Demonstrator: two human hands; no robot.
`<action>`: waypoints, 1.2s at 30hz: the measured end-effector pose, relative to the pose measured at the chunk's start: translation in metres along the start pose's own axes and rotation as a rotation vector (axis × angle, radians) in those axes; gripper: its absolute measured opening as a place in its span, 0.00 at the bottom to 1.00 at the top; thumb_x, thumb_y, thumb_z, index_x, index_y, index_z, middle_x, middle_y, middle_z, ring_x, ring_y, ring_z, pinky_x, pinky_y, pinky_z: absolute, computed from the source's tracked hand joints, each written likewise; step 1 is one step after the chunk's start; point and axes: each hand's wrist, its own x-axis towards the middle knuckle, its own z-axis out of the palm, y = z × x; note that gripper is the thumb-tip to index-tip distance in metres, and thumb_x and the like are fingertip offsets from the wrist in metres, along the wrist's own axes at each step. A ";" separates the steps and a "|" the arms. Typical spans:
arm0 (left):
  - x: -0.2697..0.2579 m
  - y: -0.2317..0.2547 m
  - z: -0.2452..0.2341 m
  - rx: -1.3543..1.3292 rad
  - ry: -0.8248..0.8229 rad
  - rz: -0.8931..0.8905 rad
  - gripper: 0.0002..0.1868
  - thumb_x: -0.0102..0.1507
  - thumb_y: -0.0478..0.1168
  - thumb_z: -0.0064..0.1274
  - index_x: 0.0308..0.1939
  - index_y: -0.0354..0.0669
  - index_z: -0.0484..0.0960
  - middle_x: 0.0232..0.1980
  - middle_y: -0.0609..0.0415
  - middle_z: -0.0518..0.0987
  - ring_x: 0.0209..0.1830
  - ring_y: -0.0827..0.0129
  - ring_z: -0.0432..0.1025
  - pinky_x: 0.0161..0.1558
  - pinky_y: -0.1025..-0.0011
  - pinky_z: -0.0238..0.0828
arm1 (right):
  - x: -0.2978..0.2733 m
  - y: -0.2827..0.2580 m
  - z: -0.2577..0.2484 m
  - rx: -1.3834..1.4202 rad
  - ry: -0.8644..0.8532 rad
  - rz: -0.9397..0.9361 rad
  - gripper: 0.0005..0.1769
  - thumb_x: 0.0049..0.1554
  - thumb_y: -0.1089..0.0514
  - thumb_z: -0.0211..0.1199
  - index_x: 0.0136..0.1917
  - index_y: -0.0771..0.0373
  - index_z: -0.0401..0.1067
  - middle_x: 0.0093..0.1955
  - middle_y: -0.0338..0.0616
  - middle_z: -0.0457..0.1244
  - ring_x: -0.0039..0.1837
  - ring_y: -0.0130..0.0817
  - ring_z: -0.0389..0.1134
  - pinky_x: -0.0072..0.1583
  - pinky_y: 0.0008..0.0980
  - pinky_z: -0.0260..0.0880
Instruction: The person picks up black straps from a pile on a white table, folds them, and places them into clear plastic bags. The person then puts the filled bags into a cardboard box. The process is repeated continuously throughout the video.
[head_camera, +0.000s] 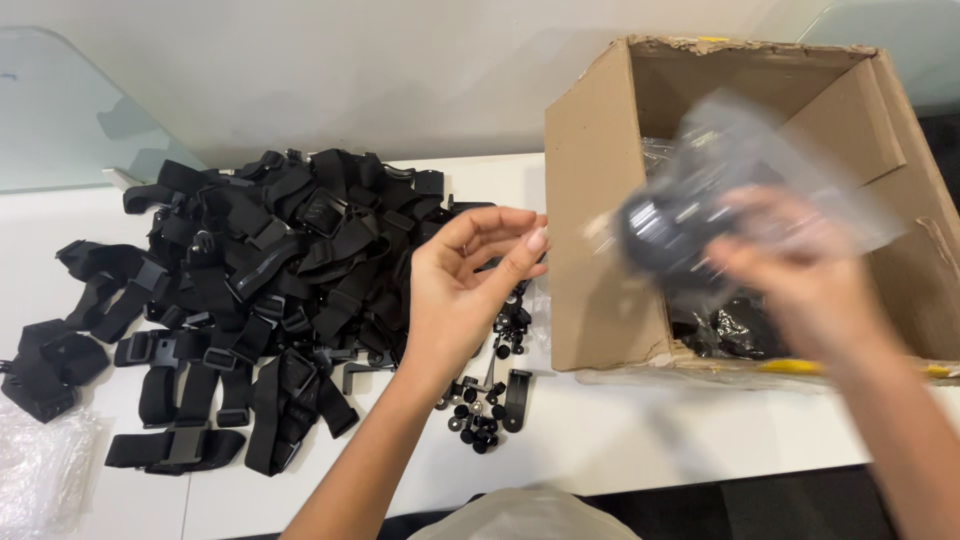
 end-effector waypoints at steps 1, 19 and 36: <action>0.000 -0.004 -0.003 0.068 0.014 0.004 0.16 0.64 0.36 0.61 0.53 0.30 0.80 0.52 0.47 0.84 0.52 0.71 0.80 0.50 0.72 0.84 | 0.010 -0.004 -0.023 0.062 0.064 0.040 0.24 0.52 0.61 0.71 0.62 0.55 0.72 0.64 0.43 0.68 0.62 0.31 0.72 0.61 0.30 0.77; -0.054 -0.076 -0.151 0.337 0.401 -0.485 0.21 0.60 0.43 0.61 0.53 0.35 0.83 0.48 0.50 0.86 0.47 0.70 0.80 0.47 0.73 0.78 | 0.144 0.152 -0.189 -0.984 0.101 0.500 0.55 0.57 0.42 0.74 0.83 0.68 0.50 0.64 0.78 0.66 0.49 0.61 0.74 0.40 0.49 0.75; -0.123 -0.042 -0.312 0.641 0.640 -0.301 0.15 0.64 0.45 0.59 0.47 0.37 0.86 0.44 0.50 0.87 0.46 0.69 0.81 0.46 0.72 0.76 | -0.006 0.022 0.301 -0.560 -0.356 0.033 0.22 0.55 0.57 0.68 0.63 0.58 0.76 0.53 0.42 0.73 0.51 0.29 0.74 0.53 0.31 0.74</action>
